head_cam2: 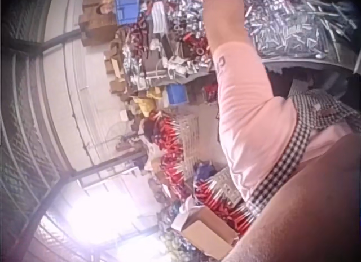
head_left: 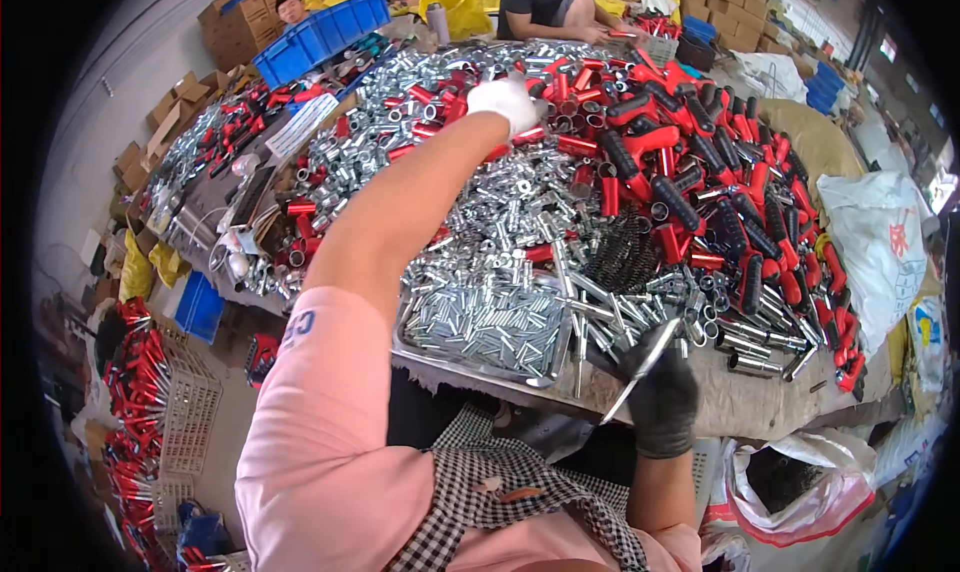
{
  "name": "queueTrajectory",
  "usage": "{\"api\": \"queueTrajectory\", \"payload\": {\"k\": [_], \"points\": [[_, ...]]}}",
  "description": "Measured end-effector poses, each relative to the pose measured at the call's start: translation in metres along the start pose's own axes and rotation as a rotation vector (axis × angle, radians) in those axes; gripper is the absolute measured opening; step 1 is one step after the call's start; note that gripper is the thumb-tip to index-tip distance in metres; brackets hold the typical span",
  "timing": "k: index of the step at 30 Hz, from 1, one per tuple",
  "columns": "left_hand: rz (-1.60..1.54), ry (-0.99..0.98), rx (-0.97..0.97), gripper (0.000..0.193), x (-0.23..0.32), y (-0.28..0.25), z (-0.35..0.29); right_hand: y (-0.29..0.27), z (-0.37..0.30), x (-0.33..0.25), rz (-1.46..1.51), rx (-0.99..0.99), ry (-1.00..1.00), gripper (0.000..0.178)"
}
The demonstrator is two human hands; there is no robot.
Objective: Assembling metal rods into red plastic handles at a manual workstation.
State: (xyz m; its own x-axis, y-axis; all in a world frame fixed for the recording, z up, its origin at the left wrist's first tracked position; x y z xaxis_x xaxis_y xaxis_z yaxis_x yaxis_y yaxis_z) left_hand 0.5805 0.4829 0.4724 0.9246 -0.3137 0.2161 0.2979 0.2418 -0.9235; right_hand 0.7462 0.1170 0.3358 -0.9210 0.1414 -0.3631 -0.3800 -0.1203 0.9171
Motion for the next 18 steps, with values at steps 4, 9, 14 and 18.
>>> {"api": "queueTrajectory", "payload": {"k": [4, 9, 14, 18], "points": [[0.126, -0.044, -0.35, 0.061, -0.001, 0.063, 0.064, 0.014, -0.004, -0.03, -0.34, 0.397, -0.46, 0.053], [0.132, 0.037, 0.162, 0.039, 0.001, 0.057, 0.085, -0.037, -0.027, -0.015, -0.708, 0.606, -0.183, 0.059], [-0.327, 0.432, 0.457, 0.034, 0.031, -0.003, 0.002, -0.044, -0.038, -0.009, -1.024, 0.29, -0.173, 0.039], [-0.573, 0.472, -0.191, 0.022, 0.042, -0.047, -0.149, -0.039, -0.047, 0.01, -1.026, 0.232, 0.04, 0.034]]}}
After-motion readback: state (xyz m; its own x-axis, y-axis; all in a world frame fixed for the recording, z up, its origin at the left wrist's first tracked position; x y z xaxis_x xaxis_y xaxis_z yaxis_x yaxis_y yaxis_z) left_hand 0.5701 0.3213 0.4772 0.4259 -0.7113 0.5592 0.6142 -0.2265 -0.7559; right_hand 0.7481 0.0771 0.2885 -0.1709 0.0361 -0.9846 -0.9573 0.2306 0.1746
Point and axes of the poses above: each hand's wrist, its own z-axis towards the middle knuckle, its own y-axis out of the palm, x = y × z, the point moved 3 cm from there along z, towards the middle knuckle, and after that the axes turned 3 degrees about x, right-handed, at the moved point
